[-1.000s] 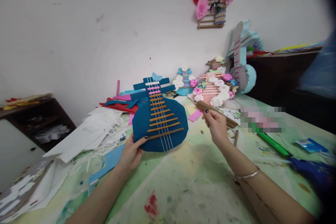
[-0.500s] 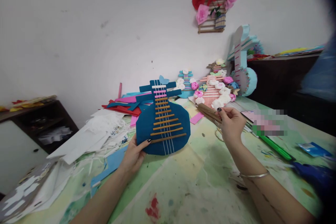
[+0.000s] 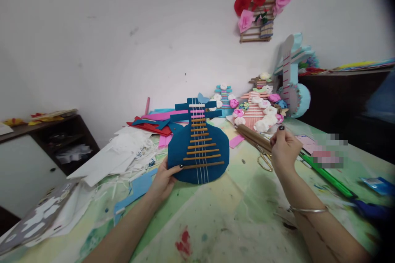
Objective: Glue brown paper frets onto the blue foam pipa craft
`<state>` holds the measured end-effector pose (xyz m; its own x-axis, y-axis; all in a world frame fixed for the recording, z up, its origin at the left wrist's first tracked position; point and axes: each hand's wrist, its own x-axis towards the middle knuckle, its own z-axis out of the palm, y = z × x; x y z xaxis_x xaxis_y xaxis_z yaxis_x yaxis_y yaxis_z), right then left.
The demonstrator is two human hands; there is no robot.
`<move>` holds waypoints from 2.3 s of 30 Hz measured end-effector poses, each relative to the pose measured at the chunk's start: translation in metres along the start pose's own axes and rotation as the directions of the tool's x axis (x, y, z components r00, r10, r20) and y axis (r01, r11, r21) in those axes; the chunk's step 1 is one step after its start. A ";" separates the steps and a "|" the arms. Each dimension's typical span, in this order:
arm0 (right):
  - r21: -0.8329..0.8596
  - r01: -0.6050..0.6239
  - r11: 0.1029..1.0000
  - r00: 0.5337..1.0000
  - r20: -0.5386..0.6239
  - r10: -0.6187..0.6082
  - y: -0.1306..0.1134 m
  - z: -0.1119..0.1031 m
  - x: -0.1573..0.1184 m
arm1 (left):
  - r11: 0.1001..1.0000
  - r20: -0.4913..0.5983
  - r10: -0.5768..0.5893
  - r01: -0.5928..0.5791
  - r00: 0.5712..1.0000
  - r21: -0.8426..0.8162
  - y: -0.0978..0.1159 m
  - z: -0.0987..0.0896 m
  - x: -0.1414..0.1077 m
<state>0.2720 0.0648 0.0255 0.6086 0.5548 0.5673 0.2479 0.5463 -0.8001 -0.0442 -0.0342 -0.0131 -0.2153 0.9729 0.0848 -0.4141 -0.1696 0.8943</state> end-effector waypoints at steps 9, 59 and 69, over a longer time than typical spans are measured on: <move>-0.048 -0.020 0.999 0.974 0.222 0.030 0.015 0.009 -0.009 | 1.000 -0.023 0.000 -0.001 1.000 -0.030 -0.003 -0.003 0.004; 0.115 -0.007 0.993 0.932 0.360 -0.035 -0.070 0.029 -0.098 | 0.691 0.229 0.323 -0.394 0.918 0.606 -0.025 0.034 -0.026; 0.279 -0.173 0.945 0.981 0.137 0.139 -0.046 0.017 -0.046 | 0.968 0.095 0.150 -0.166 0.984 0.190 -0.017 0.028 -0.011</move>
<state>0.2197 0.0253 0.0395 0.5284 0.7057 0.4720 -0.0814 0.5955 -0.7992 -0.0101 -0.0380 -0.0176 -0.1897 0.9469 0.2598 -0.1966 -0.2958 0.9348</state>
